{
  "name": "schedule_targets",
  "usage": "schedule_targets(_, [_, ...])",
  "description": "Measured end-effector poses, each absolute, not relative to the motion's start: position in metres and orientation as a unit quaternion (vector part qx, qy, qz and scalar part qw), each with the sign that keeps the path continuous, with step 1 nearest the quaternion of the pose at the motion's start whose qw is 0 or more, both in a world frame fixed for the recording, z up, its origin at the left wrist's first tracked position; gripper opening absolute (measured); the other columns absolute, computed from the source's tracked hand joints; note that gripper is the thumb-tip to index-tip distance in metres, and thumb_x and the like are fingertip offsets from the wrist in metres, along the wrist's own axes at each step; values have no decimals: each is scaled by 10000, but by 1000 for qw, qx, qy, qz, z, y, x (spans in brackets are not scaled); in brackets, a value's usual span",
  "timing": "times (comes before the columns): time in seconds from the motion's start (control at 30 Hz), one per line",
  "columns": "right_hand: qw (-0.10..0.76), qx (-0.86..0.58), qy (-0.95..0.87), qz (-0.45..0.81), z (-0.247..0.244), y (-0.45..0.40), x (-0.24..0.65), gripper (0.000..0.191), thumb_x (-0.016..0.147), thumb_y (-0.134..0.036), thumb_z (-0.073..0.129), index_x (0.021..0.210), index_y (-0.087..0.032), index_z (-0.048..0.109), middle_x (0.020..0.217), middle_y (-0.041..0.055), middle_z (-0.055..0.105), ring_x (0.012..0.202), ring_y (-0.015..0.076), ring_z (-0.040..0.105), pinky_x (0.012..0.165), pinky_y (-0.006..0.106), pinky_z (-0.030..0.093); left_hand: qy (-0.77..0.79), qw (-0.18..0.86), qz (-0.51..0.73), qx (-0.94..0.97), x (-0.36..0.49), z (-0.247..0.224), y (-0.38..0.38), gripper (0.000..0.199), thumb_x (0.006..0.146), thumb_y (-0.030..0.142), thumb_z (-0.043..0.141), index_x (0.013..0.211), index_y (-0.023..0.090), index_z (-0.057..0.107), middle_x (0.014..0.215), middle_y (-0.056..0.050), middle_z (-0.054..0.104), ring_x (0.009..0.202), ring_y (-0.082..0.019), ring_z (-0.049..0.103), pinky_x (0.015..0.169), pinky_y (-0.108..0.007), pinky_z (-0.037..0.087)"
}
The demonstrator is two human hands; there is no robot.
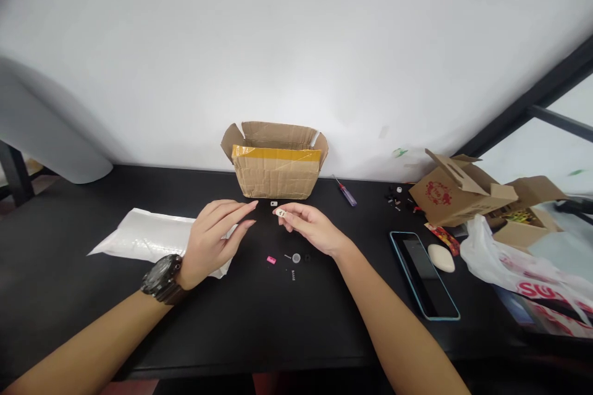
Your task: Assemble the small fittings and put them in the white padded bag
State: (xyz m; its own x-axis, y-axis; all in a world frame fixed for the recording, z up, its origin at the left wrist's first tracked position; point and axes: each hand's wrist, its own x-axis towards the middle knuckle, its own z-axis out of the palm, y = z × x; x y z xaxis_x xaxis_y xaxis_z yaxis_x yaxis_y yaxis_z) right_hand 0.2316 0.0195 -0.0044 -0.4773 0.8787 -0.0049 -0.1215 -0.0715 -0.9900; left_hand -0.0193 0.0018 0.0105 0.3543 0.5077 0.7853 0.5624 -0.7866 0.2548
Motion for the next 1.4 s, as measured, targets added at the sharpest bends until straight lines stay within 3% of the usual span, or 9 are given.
schedule_targets(0.37, [410,-354,-583,605,-8,21,231,317,936,-475,698,1113,-215,733,915,23,616,782,141,519,778,298,443,-380,108,-460,-795,-39,10,20,345,955,163,634,1284,264,666,1116,-61,733,1015,-231,673,904,-399,526])
schedule_targets(0.53, [431,-383,-583,573,-11,27,236,331,907,-491,717,1113,-232,728,980,34,659,774,142,532,780,305,465,-452,112,-353,-812,-51,30,14,149,999,249,574,1053,234,712,1079,-51,746,979,-244,666,857,-405,506])
schedule_targets(0.63, [432,-397,-586,559,-11,27,238,354,903,-492,716,1148,-236,727,1085,60,710,789,147,549,803,318,478,-515,65,-319,-793,-62,31,-8,162,989,341,584,897,215,628,1214,-75,699,1090,-271,644,934,-430,506])
schedule_targets(0.73, [419,-385,-595,568,-8,25,237,388,914,-468,709,1230,-243,713,1167,79,726,768,141,544,784,321,478,-553,33,-299,-777,-74,12,-35,250,923,423,657,954,210,530,1373,-153,607,1297,-327,554,1026,-458,486])
schedule_targets(0.87, [391,-387,-620,559,-6,22,234,421,941,-464,672,1295,-238,697,1136,79,744,707,130,535,736,320,481,-580,63,-246,-774,-81,-17,-55,255,881,400,665,957,209,514,1470,-184,545,1420,-395,442,1171,-577,333])
schedule_targets(0.97, [362,-424,-669,492,-2,18,230,401,987,-472,598,1302,-249,705,1090,66,763,769,160,617,783,341,509,-581,67,-221,-780,-78,-21,-55,137,892,310,609,902,220,507,1475,-155,557,1422,-383,449,1178,-598,302])
schedule_targets(1.1, [356,-438,-752,341,4,5,219,325,1011,-412,578,1281,-297,718,1188,44,756,1043,222,694,953,372,506,-574,53,-232,-784,-72,-16,-51,84,905,195,535,845,226,485,1424,-117,609,1360,-330,521,1179,-593,294])
schedule_targets(1.23, [332,-421,-788,303,11,-12,197,361,1032,-362,574,1388,-309,600,1173,12,766,997,190,719,908,329,528,-565,29,-292,-771,-71,-14,-50,86,953,171,493,886,224,496,1351,-108,645,1321,-280,556,1188,-555,310])
schedule_targets(1.4, [287,-361,-871,171,12,-23,154,171,1047,-328,575,1142,-242,688,1077,21,773,940,186,689,881,324,476,-547,-23,-391,-740,-69,-10,-50,92,1005,206,474,918,225,493,1244,-117,655,1294,-264,570,1103,-482,428])
